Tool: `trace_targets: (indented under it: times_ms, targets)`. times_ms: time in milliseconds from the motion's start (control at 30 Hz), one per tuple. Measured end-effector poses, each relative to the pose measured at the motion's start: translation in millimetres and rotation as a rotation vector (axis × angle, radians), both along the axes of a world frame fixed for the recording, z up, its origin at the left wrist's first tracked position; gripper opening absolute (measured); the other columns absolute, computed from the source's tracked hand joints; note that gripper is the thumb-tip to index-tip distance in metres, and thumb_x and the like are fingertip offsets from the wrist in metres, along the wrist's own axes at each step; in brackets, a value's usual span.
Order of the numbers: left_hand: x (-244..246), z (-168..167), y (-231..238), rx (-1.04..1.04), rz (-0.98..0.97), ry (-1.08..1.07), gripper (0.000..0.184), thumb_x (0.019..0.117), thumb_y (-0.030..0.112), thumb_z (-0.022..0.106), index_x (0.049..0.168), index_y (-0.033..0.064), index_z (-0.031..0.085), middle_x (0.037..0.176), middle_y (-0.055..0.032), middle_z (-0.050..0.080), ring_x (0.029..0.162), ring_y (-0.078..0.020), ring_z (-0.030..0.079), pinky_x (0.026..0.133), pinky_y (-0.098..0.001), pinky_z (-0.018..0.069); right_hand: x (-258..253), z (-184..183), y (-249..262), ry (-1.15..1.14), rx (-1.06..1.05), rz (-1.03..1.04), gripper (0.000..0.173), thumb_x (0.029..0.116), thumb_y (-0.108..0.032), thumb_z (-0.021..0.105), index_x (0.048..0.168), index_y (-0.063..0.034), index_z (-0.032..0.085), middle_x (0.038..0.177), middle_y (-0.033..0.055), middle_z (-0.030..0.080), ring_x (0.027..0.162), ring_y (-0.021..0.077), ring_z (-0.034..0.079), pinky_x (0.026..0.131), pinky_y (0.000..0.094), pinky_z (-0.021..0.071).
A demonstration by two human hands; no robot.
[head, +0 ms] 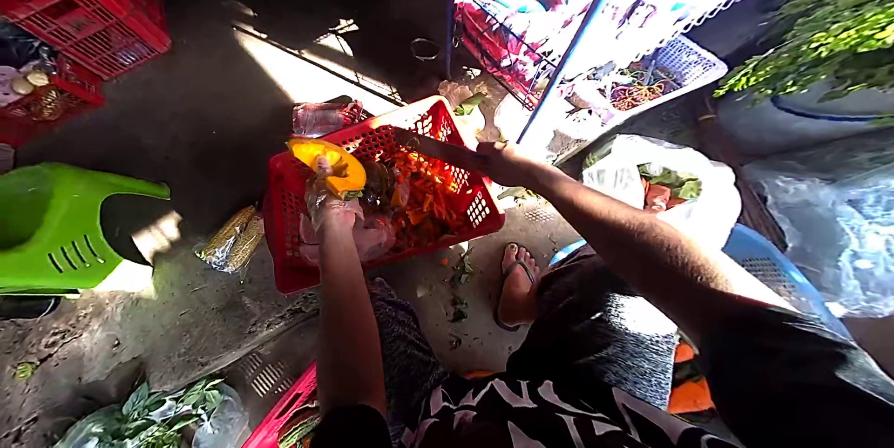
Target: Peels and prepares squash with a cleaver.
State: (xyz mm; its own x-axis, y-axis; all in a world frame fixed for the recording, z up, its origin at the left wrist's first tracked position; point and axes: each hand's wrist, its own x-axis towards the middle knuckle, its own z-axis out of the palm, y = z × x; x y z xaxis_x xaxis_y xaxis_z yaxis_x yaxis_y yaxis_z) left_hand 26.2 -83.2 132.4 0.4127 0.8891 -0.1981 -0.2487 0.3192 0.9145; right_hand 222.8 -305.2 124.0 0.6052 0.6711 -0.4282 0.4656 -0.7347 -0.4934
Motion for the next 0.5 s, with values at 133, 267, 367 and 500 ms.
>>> trace_targets:
  times_ms: [133, 267, 367, 500]
  targets:
    - [-2.0, -3.1, -3.6, 0.566, -0.217, 0.543, 0.047, 0.1015, 0.038, 0.062, 0.136, 0.0065, 0.056, 0.119, -0.0176, 0.068, 0.104, -0.0294, 0.068, 0.091, -0.053, 0.0556, -9.9, 9.6, 13.4, 0.341, 0.136, -0.199, 0.038, 0.1113, -0.032, 0.046, 0.118, 0.0026, 0.061, 0.081, 0.0144, 0.062, 0.058, 0.0192, 0.058, 0.059, 0.0375, 0.0538]
    - [3.1, -5.2, -11.0, 0.277, -0.42, 0.407, 0.04, 0.1048, 0.03, 0.057, 0.14, 0.0113, 0.053, 0.123, -0.0122, 0.065, 0.107, -0.022, 0.065, 0.091, -0.0437, 0.0549, -8.6, -11.1, 6.2, 0.292, 0.298, -0.22, 0.039, 0.1084, -0.041, 0.05, 0.111, -0.0041, 0.063, 0.073, 0.0103, 0.062, 0.05, 0.017, 0.056, 0.05, 0.0354, 0.0515]
    - [4.4, -2.5, -15.9, -0.054, -0.484, 0.21, 0.037, 0.1069, 0.031, 0.051, 0.141, 0.0178, 0.051, 0.123, -0.0073, 0.064, 0.108, -0.019, 0.063, 0.091, -0.0417, 0.0547, -28.1, 16.6, 0.3, 0.094, 0.433, -0.118, 0.032, 0.1096, -0.031, 0.051, 0.118, -0.0025, 0.064, 0.082, 0.0173, 0.065, 0.066, 0.0289, 0.063, 0.066, 0.052, 0.0544]
    - [4.8, -3.3, -18.0, -0.345, -0.585, 0.055, 0.028, 0.1098, 0.031, 0.041, 0.126, 0.0141, 0.057, 0.102, -0.0057, 0.066, 0.089, -0.0162, 0.066, 0.077, -0.033, 0.0581, -33.4, 6.8, -6.3, -0.112, 0.655, -0.001, 0.027, 0.1085, -0.028, 0.053, 0.11, -0.003, 0.064, 0.071, 0.0082, 0.06, 0.062, 0.0202, 0.06, 0.061, 0.0444, 0.0515]
